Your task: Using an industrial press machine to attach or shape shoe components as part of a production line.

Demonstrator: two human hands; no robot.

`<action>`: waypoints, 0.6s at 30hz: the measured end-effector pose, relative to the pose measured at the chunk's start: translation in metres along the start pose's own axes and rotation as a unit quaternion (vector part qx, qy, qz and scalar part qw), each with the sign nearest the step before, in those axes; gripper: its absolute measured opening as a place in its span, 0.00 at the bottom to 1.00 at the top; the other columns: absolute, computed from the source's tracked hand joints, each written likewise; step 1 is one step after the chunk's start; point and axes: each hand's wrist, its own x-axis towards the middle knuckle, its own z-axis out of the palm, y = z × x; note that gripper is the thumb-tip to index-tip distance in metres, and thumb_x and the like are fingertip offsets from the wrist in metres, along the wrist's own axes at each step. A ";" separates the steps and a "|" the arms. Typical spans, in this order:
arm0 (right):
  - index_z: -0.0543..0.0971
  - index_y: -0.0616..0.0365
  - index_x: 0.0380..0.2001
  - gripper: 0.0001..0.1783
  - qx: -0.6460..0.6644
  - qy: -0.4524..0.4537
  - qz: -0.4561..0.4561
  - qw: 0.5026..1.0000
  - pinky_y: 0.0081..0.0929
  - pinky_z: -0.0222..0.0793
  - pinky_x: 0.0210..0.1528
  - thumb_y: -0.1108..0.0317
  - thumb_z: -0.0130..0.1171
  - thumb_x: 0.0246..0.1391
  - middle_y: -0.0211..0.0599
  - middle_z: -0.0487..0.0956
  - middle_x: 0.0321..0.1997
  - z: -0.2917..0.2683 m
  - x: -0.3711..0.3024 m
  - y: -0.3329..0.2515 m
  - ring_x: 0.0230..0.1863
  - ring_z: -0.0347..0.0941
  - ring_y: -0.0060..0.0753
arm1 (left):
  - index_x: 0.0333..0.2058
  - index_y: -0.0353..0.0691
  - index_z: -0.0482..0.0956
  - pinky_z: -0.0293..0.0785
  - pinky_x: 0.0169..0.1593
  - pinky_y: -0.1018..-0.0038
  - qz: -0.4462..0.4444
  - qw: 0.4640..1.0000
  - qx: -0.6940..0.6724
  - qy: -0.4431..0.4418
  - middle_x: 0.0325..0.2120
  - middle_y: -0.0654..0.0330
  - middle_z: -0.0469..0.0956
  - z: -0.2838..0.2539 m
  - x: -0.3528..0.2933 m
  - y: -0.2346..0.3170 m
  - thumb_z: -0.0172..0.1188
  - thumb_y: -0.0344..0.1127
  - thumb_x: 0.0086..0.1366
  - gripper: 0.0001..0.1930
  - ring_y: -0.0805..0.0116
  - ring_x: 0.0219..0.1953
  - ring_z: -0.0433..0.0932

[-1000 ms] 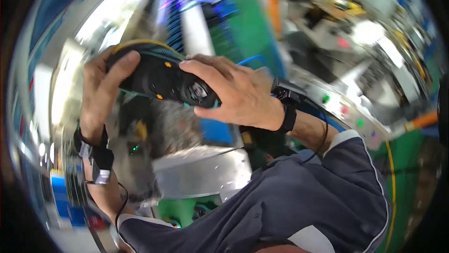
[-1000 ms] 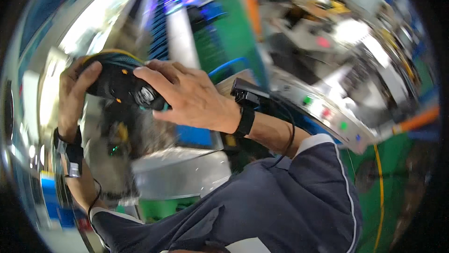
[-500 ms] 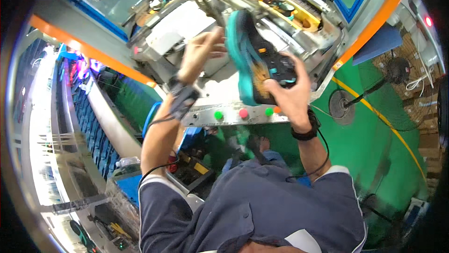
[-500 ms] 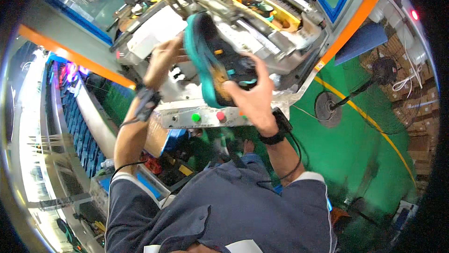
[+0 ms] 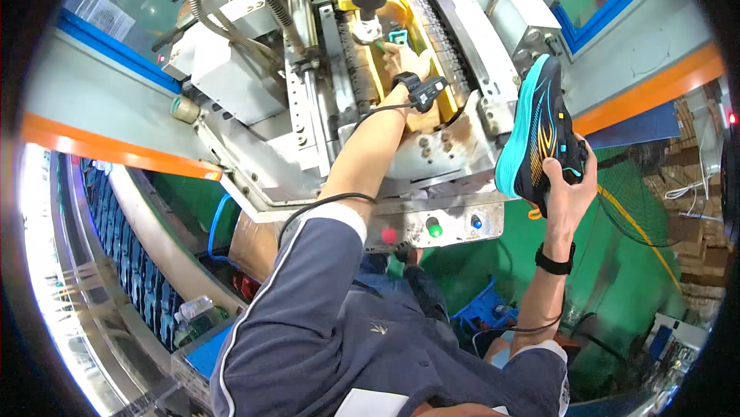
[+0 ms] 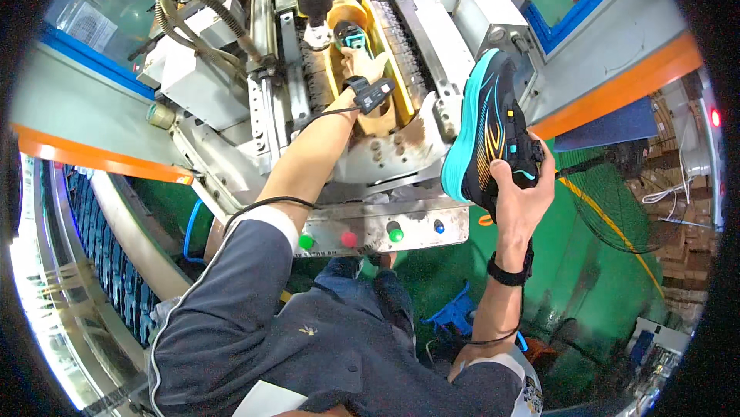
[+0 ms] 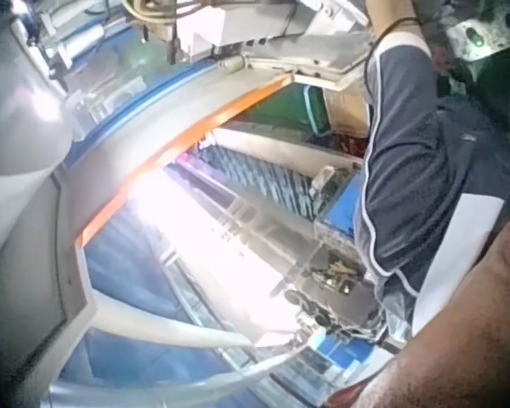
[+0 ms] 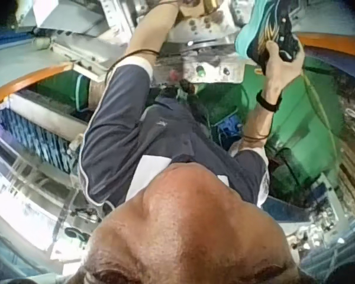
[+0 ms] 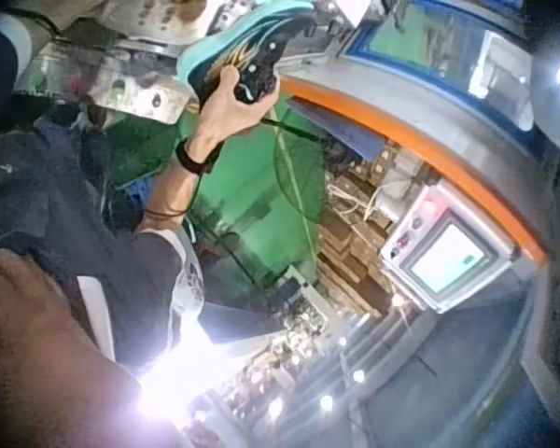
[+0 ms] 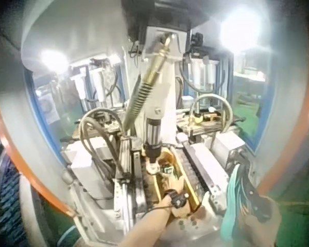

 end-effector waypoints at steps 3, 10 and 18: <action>0.74 0.66 0.50 0.28 -0.016 -0.026 -0.040 0.999 0.23 0.71 0.47 0.73 0.65 0.41 0.35 0.79 0.42 0.017 0.015 0.001 0.41 0.75 0.25 | 0.64 0.30 0.42 0.71 0.55 0.56 -0.044 0.997 0.045 -0.039 0.54 0.39 0.64 -0.018 0.027 -0.023 0.69 0.41 0.50 0.52 0.43 0.54 0.70; 0.79 0.68 0.41 0.32 -0.249 -0.185 -0.082 0.947 0.31 0.73 0.41 0.53 0.68 0.35 0.49 0.81 0.34 0.154 0.132 -0.028 0.36 0.79 0.39 | 0.38 0.33 0.77 0.79 0.38 0.69 -0.148 0.862 -0.387 -0.291 0.36 0.53 0.81 -0.153 -0.017 -0.066 0.65 0.34 0.57 0.13 0.64 0.37 0.81; 0.77 0.68 0.44 0.31 -0.330 -0.285 -0.152 0.887 0.39 0.74 0.49 0.55 0.62 0.40 0.61 0.79 0.44 0.392 0.101 0.012 0.45 0.79 0.54 | 0.54 0.28 0.69 0.71 0.50 0.74 -0.061 0.912 -0.366 -0.173 0.44 0.58 0.76 -0.390 -0.212 -0.155 0.64 0.30 0.56 0.27 0.71 0.43 0.75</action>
